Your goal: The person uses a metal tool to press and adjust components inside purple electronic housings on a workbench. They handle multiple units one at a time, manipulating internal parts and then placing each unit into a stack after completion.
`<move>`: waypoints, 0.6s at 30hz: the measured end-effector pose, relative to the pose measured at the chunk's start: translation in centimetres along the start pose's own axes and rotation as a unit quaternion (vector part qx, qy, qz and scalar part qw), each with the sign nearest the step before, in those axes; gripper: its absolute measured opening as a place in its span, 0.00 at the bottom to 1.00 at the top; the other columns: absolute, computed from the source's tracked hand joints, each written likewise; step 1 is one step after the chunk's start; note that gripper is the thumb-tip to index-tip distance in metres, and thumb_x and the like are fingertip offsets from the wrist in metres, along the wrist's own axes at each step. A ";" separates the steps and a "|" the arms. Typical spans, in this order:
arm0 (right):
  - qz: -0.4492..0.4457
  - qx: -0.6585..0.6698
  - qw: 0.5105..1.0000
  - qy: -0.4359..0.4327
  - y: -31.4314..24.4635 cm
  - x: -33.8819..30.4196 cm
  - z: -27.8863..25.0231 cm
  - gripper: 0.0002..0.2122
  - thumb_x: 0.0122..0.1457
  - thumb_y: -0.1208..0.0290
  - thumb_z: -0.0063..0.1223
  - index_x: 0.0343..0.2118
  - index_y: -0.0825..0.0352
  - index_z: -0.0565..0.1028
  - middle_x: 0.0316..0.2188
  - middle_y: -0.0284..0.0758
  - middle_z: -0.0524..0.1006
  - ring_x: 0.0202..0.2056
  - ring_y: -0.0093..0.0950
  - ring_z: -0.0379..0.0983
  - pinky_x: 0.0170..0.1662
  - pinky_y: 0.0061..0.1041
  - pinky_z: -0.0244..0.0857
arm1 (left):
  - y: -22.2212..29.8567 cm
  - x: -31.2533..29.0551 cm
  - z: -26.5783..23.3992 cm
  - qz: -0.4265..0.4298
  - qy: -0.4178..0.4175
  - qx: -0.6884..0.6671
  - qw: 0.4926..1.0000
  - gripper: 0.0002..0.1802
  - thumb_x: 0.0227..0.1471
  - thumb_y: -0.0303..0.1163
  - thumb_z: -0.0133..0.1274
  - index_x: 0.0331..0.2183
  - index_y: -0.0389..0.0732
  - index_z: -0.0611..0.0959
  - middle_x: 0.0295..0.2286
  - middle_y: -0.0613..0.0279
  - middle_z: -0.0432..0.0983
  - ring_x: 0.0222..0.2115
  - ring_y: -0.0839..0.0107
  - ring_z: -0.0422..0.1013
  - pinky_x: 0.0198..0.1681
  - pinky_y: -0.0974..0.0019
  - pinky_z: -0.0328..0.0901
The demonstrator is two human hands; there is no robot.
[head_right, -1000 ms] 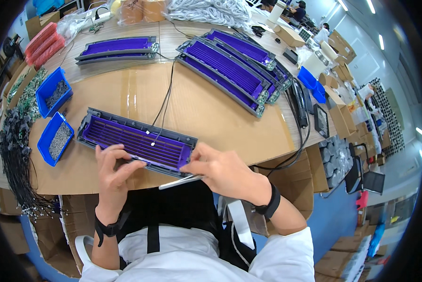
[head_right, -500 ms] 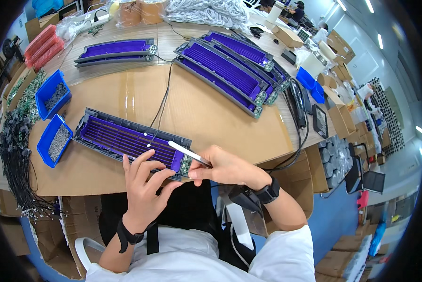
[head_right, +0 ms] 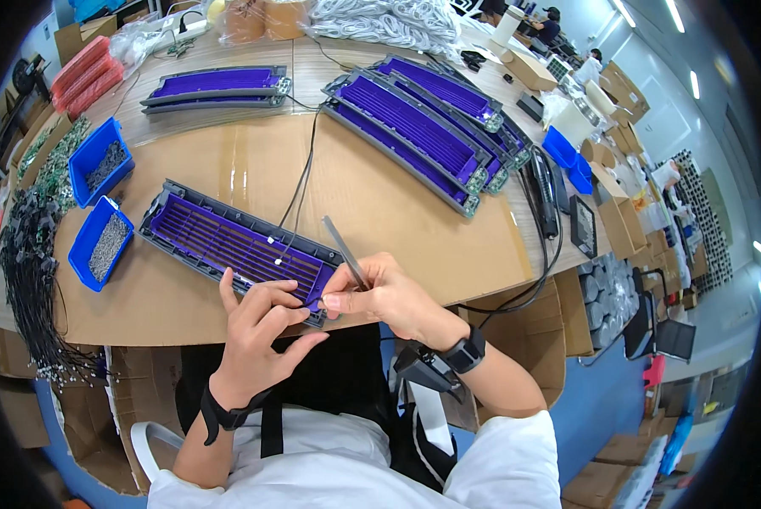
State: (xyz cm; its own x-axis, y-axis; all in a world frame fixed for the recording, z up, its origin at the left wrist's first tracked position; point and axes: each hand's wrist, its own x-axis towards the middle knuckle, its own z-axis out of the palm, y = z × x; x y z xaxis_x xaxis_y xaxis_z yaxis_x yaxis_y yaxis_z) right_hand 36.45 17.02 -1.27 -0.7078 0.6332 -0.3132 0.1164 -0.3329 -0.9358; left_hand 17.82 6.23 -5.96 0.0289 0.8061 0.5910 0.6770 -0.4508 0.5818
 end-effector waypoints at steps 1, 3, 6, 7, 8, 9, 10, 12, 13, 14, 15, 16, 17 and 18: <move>-0.002 -0.016 1.000 0.005 0.0 -0.1 0.1 0.05 0.55 0.76 0.63 0.30 0.72 0.80 0.26 0.34 0.80 0.29 0.19 0.74 0.36 0.19 0.66 | 0.2 0.2 -0.2 -0.005 -0.007 0.001 1.000 0.15 0.39 0.33 0.69 0.29 0.45 0.79 0.31 0.67 0.73 0.43 0.64 0.73 0.61 0.31 0.35; -0.007 -0.047 0.999 0.016 -0.1 -0.4 0.3 0.04 0.55 0.77 0.62 0.31 0.72 0.80 0.25 0.33 0.80 0.30 0.18 0.74 0.37 0.18 0.66 | 0.1 0.4 -0.2 -0.009 -0.011 0.007 1.000 0.16 0.39 0.34 0.69 0.30 0.44 0.78 0.31 0.67 0.73 0.42 0.65 0.73 0.61 0.31 0.35; -0.013 -0.101 0.995 -0.022 -0.6 -0.9 0.5 0.03 0.55 0.77 0.62 0.30 0.71 0.80 0.24 0.31 0.79 0.29 0.18 0.72 0.36 0.18 0.65 | 0.0 0.5 0.1 -0.005 -0.009 0.017 1.000 0.17 0.39 0.34 0.69 0.30 0.45 0.77 0.32 0.67 0.73 0.40 0.66 0.73 0.61 0.30 0.35; -0.008 -0.133 0.991 -0.028 -0.6 -1.0 0.4 0.03 0.55 0.78 0.62 0.30 0.71 0.80 0.24 0.30 0.78 0.29 0.18 0.72 0.36 0.19 0.65 | 0.1 0.7 0.0 -0.004 -0.015 0.017 1.000 0.17 0.39 0.34 0.69 0.30 0.45 0.77 0.32 0.67 0.73 0.40 0.66 0.73 0.61 0.29 0.34; -0.005 -0.166 0.986 -0.032 -0.6 -1.1 0.4 0.03 0.55 0.78 0.62 0.30 0.71 0.79 0.24 0.30 0.78 0.28 0.18 0.71 0.35 0.19 0.65 | 0.1 0.8 -0.1 -0.001 -0.020 0.017 1.000 0.17 0.39 0.34 0.69 0.30 0.45 0.77 0.33 0.67 0.73 0.40 0.66 0.73 0.61 0.29 0.34; -0.001 -0.199 0.979 -0.037 -0.7 -1.1 0.4 0.03 0.54 0.78 0.62 0.30 0.71 0.79 0.23 0.30 0.77 0.27 0.18 0.70 0.34 0.20 0.64 | 0.1 0.9 -0.2 0.001 -0.035 0.012 0.999 0.16 0.39 0.34 0.69 0.30 0.45 0.77 0.33 0.67 0.73 0.40 0.67 0.72 0.61 0.28 0.33; 0.013 -0.219 0.975 -0.040 -0.7 -1.1 0.4 0.03 0.54 0.79 0.62 0.29 0.71 0.79 0.23 0.30 0.77 0.27 0.18 0.69 0.33 0.21 0.63 | 0.0 0.9 -0.3 0.004 -0.051 0.007 0.999 0.16 0.39 0.34 0.68 0.30 0.45 0.77 0.33 0.67 0.73 0.40 0.67 0.72 0.61 0.27 0.33; 0.042 -0.259 0.964 -0.044 -0.9 -1.0 0.6 0.02 0.53 0.81 0.61 0.29 0.70 0.78 0.23 0.31 0.76 0.26 0.18 0.68 0.32 0.22 0.62 | -0.3 1.1 -0.6 0.011 -0.074 -0.006 0.997 0.16 0.39 0.33 0.68 0.29 0.44 0.77 0.34 0.68 0.73 0.40 0.67 0.72 0.61 0.26 0.31; 0.035 -0.272 0.961 -0.047 -1.1 -0.9 0.7 0.02 0.53 0.81 0.62 0.29 0.70 0.78 0.23 0.29 0.76 0.26 0.17 0.67 0.31 0.21 0.61 | -0.4 1.1 -0.9 0.014 -0.082 -0.013 0.996 0.16 0.39 0.33 0.68 0.29 0.44 0.77 0.34 0.68 0.73 0.40 0.67 0.72 0.61 0.25 0.30; 0.027 -0.284 0.957 -0.049 -1.3 -0.8 0.9 0.02 0.53 0.82 0.62 0.29 0.70 0.78 0.24 0.28 0.75 0.26 0.16 0.67 0.31 0.20 0.60 | -0.6 1.2 -1.2 0.019 -0.090 -0.021 0.996 0.15 0.39 0.33 0.68 0.29 0.44 0.77 0.34 0.68 0.73 0.40 0.67 0.72 0.61 0.24 0.30; 0.019 -0.296 0.954 -0.051 -1.3 -0.7 1.1 0.03 0.53 0.82 0.62 0.29 0.70 0.79 0.24 0.27 0.74 0.26 0.15 0.66 0.31 0.18 0.59 | -0.7 1.1 -1.5 0.018 -0.096 -0.027 0.995 0.15 0.39 0.31 0.68 0.28 0.43 0.77 0.34 0.68 0.73 0.40 0.67 0.72 0.61 0.24 0.30; -0.024 -0.272 0.961 -0.031 -1.2 -0.7 1.3 0.03 0.53 0.82 0.62 0.29 0.70 0.78 0.24 0.27 0.73 0.26 0.15 0.66 0.30 0.19 0.59 | -0.9 1.0 -1.7 0.020 -0.087 -0.034 0.995 0.15 0.39 0.31 0.68 0.28 0.43 0.77 0.34 0.68 0.72 0.40 0.67 0.72 0.61 0.24 0.30; -0.066 -0.247 0.967 -0.012 -1.0 -0.6 1.5 0.03 0.52 0.83 0.61 0.28 0.70 0.78 0.25 0.27 0.72 0.26 0.16 0.66 0.30 0.19 0.59 | -1.2 0.8 -1.9 0.020 -0.078 -0.040 0.996 0.15 0.38 0.30 0.69 0.28 0.43 0.77 0.34 0.68 0.72 0.40 0.67 0.72 0.62 0.25 0.30; -0.108 -0.221 0.969 0.006 -0.8 -0.5 1.6 0.03 0.52 0.83 0.61 0.28 0.70 0.78 0.25 0.28 0.72 0.26 0.16 0.65 0.29 0.20 0.59 | -1.4 0.7 -2.0 0.020 -0.069 -0.047 0.996 0.15 0.38 0.30 0.69 0.28 0.43 0.78 0.34 0.68 0.72 0.40 0.67 0.72 0.62 0.25 0.30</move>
State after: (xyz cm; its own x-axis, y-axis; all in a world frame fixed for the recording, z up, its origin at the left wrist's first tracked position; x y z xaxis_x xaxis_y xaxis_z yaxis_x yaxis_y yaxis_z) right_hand 35.54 15.83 -0.14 -0.7407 0.6642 -0.1010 0.2551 0.1390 -0.9569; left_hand 15.43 6.67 -5.22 0.1595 0.8284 0.5370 0.6018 -0.5127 0.6123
